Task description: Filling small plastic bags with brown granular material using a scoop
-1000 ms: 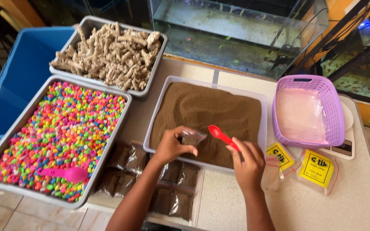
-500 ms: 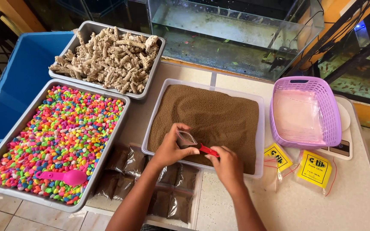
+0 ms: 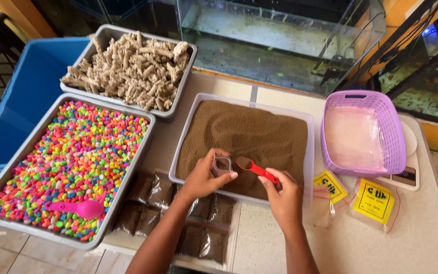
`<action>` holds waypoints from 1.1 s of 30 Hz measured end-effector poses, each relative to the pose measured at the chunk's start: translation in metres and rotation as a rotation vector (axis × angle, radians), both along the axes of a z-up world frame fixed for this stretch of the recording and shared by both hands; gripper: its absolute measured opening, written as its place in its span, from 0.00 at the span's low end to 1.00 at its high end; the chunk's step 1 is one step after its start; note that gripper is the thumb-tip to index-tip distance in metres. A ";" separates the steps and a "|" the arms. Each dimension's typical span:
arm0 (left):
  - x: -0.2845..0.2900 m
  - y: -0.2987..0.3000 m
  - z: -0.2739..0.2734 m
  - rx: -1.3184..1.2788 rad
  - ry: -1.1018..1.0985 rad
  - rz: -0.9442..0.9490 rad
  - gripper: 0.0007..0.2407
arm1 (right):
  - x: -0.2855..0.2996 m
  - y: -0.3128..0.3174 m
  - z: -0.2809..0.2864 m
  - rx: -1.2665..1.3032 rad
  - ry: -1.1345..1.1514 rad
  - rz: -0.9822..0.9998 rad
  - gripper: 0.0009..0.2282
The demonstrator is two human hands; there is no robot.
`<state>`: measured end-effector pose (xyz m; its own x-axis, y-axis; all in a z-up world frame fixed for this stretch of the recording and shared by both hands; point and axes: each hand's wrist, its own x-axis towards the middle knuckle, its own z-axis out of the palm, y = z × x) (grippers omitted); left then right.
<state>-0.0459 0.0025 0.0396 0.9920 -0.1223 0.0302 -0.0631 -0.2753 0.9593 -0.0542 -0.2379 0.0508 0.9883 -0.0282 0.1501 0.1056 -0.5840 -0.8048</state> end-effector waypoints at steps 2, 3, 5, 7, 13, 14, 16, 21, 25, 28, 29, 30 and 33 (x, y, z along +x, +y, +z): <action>0.000 0.000 0.001 0.004 -0.002 -0.009 0.22 | -0.003 0.002 0.014 -0.005 -0.064 -0.002 0.12; -0.001 -0.001 0.001 0.007 0.004 -0.018 0.22 | -0.007 0.002 0.020 -0.010 -0.121 -0.005 0.12; -0.001 -0.001 0.000 0.014 0.005 -0.017 0.22 | -0.009 0.008 0.031 -0.009 -0.153 0.012 0.12; -0.001 -0.002 0.001 0.021 0.005 -0.015 0.23 | -0.011 0.013 0.037 -0.009 -0.186 0.030 0.12; -0.001 -0.002 0.004 -0.025 -0.037 -0.017 0.24 | -0.011 0.028 0.036 -0.063 -0.242 0.098 0.12; -0.001 -0.002 0.005 -0.025 -0.048 -0.016 0.23 | -0.009 0.028 0.034 -0.084 -0.283 0.127 0.12; -0.001 -0.002 0.004 -0.025 -0.058 -0.015 0.22 | -0.007 0.030 0.031 -0.105 -0.324 0.157 0.11; 0.000 0.002 -0.003 -0.077 -0.093 -0.104 0.31 | -0.007 0.034 0.029 -0.223 -0.516 0.249 0.10; 0.002 0.007 -0.004 -0.119 -0.116 -0.221 0.34 | -0.005 0.037 0.037 -0.277 -0.669 0.290 0.08; 0.004 0.010 -0.007 -0.190 -0.119 -0.285 0.34 | -0.004 0.035 0.036 -0.314 -0.758 0.308 0.10; 0.004 0.009 -0.005 -0.178 -0.092 -0.260 0.31 | -0.004 0.034 0.036 -0.296 -0.799 0.307 0.11; 0.003 0.009 -0.002 -0.167 -0.062 -0.234 0.29 | -0.005 0.033 0.036 -0.277 -0.837 0.307 0.11; 0.006 0.006 -0.010 -0.290 -0.026 -0.157 0.29 | -0.007 0.020 0.020 -0.193 -0.774 0.211 0.12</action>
